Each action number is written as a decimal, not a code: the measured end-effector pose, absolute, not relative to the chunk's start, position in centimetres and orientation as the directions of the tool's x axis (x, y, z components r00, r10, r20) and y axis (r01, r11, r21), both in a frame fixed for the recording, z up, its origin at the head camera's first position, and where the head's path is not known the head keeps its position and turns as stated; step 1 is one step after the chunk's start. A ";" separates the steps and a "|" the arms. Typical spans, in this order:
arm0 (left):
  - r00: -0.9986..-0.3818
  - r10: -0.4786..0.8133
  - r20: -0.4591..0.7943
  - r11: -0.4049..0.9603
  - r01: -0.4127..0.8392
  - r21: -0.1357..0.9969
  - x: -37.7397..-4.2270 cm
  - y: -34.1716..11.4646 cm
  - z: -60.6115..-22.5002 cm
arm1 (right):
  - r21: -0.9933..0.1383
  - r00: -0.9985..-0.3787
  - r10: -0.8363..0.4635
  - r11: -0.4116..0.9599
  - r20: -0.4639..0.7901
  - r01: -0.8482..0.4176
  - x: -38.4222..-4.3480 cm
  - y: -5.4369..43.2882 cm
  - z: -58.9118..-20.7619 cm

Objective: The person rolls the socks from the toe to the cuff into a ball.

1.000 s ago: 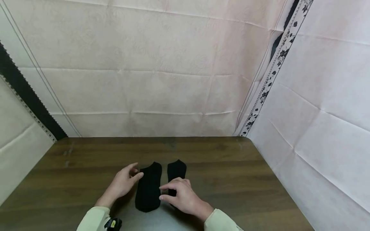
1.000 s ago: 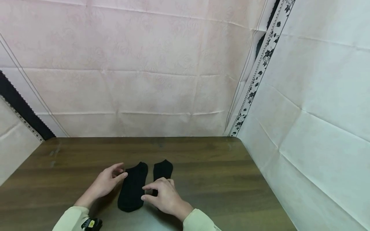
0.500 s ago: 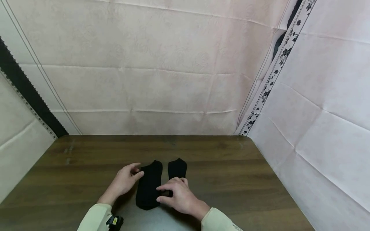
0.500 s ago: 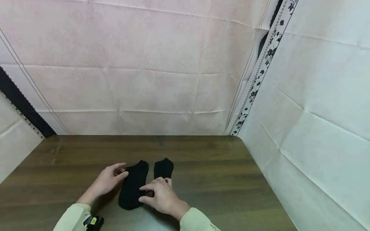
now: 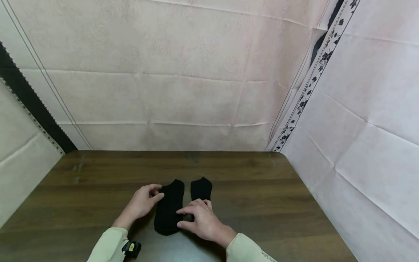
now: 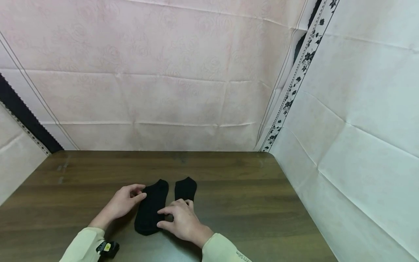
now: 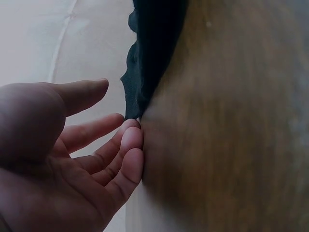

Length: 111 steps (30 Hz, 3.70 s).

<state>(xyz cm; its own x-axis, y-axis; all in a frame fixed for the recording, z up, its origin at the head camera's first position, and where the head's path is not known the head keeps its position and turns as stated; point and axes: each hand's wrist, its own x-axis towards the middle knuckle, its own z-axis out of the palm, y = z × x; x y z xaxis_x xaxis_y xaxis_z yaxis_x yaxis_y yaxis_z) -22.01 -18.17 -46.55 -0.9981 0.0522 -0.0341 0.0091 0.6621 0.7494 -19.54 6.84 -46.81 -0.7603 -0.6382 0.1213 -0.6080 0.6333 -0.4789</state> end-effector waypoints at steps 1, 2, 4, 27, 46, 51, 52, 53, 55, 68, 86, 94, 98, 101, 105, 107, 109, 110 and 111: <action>-0.998 0.053 -0.036 0.661 0.008 0.750 -22.0 -18.2 -46.5 | -0.476 -0.760 -0.639 0.635 0.119 -0.608 -19.5 6.8 -46.8; -0.998 0.053 -0.038 0.660 0.007 0.752 -22.0 -18.1 -46.5 | -0.472 -0.760 -0.640 0.637 0.116 -0.609 -19.5 6.8 -46.9; -0.998 0.056 -0.035 0.659 0.010 0.752 -22.0 -18.1 -46.5 | -0.466 -0.760 -0.641 0.642 0.110 -0.609 -19.5 6.8 -46.9; -0.998 0.044 -0.036 0.699 0.005 0.715 -23.1 -17.9 -46.6 | -0.316 -0.720 -0.669 0.654 0.184 -0.688 -19.2 6.2 -47.2; -0.999 -0.028 -0.033 0.673 -0.043 0.738 -23.1 -17.8 -46.4 | -0.322 -0.717 -0.659 0.644 0.225 -0.694 -19.2 6.0 -47.2; -0.999 -0.030 -0.036 0.664 -0.047 0.746 -23.1 -18.0 -46.3 | -0.324 -0.716 -0.662 0.642 0.222 -0.694 -19.2 6.0 -47.3; -0.999 -0.030 -0.036 0.663 -0.047 0.748 -23.0 -18.0 -46.3 | -0.321 -0.715 -0.662 0.643 0.224 -0.696 -19.2 6.0 -47.3; -0.999 -0.030 -0.036 0.661 -0.047 0.749 -23.0 -18.0 -46.3 | -0.317 -0.714 -0.663 0.643 0.226 -0.697 -19.2 6.1 -47.3; -0.999 -0.030 -0.037 0.659 -0.048 0.751 -23.0 -18.0 -46.3 | -0.306 -0.710 -0.664 0.643 0.236 -0.702 -19.1 6.1 -47.3; -0.998 -0.050 -0.025 0.627 -0.051 0.778 -23.0 -17.8 -46.4 | -0.277 -0.700 -0.670 0.643 0.248 -0.714 -19.2 6.3 -47.2; -0.999 -0.054 0.003 0.542 -0.027 0.840 -23.2 -16.6 -46.6 | -0.282 -0.706 -0.650 0.647 0.281 -0.708 -18.9 7.3 -47.0; -0.998 -0.056 0.034 0.506 0.001 0.862 -23.1 -16.2 -46.7 | -0.263 -0.697 -0.639 0.646 0.327 -0.716 -18.6 7.8 -46.7; -0.997 -0.057 0.044 0.486 0.011 0.874 -23.1 -15.9 -46.4 | -0.247 -0.694 -0.633 0.652 0.343 -0.716 -18.5 8.0 -46.6; -0.997 -0.064 0.049 0.473 0.013 0.881 -23.1 -15.7 -46.0 | -0.245 -0.692 -0.627 0.652 0.359 -0.718 -18.5 8.1 -46.4; -0.997 -0.068 0.043 0.459 0.007 0.888 -23.0 -15.4 -45.7 | -0.245 -0.687 -0.616 0.649 0.386 -0.720 -18.4 8.3 -46.3; -0.997 -0.072 0.034 0.449 -0.002 0.893 -23.1 -15.3 -45.6 | -0.250 -0.684 -0.612 0.645 0.398 -0.722 -18.5 8.5 -46.3; -0.997 -0.072 0.030 0.440 -0.005 0.898 -23.2 -15.1 -45.5 | -0.260 -0.682 -0.606 0.639 0.409 -0.724 -18.5 8.6 -46.3; -0.997 -0.071 0.029 0.435 -0.004 0.900 -23.2 -15.0 -45.5 | -0.265 -0.681 -0.602 0.636 0.417 -0.725 -18.6 8.7 -46.3; -0.997 -0.072 0.026 0.430 -0.007 0.903 -23.3 -14.9 -45.5 | -0.272 -0.680 -0.598 0.632 0.424 -0.725 -18.6 8.8 -46.2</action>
<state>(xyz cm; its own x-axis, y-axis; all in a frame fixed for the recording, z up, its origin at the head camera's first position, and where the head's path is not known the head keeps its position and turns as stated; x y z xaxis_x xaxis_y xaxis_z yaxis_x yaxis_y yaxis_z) -23.28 -14.93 -45.50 -0.9970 -0.0721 0.0263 -0.0073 0.4301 0.9027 -18.62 8.79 -46.22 -0.6801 -0.5977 0.4245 -0.7254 0.6322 -0.2721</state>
